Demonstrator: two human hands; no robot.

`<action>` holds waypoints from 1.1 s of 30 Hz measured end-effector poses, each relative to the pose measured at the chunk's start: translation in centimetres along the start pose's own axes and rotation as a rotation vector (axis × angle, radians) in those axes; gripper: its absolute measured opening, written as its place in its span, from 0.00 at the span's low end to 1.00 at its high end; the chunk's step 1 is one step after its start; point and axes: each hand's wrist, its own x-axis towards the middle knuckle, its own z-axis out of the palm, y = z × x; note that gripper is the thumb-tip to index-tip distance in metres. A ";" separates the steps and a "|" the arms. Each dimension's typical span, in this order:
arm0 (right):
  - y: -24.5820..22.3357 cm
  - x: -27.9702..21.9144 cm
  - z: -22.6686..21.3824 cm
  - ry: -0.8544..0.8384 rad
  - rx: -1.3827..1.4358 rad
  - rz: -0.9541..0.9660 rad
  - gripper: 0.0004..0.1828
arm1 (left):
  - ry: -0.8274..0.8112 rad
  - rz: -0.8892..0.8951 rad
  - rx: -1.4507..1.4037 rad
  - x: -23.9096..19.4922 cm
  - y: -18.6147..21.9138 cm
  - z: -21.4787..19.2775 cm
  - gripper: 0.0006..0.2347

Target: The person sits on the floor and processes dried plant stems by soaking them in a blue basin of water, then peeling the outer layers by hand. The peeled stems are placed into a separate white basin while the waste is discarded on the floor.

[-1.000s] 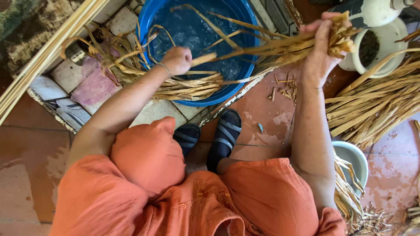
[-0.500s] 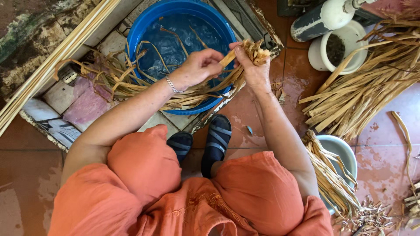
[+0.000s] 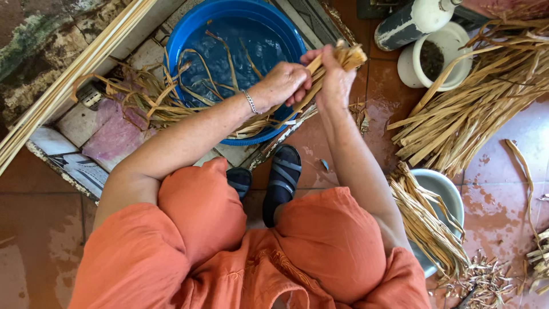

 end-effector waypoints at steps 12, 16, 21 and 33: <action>1.6 3.7 -2.4 0.202 0.183 0.083 0.11 | -0.026 -0.068 -0.055 -0.2 -1.9 1.2 0.14; 2.3 4.7 -3.9 0.268 0.235 0.081 0.12 | -0.008 -0.125 -0.076 -0.4 -2.7 2.1 0.14; 2.9 4.8 -4.0 0.305 0.150 0.094 0.16 | -0.020 -0.114 0.015 -0.5 -3.2 2.0 0.14; -3.8 -2.6 -0.9 -0.523 -0.228 -0.191 0.12 | 0.123 -0.007 0.539 -2.0 -3.1 -4.0 0.13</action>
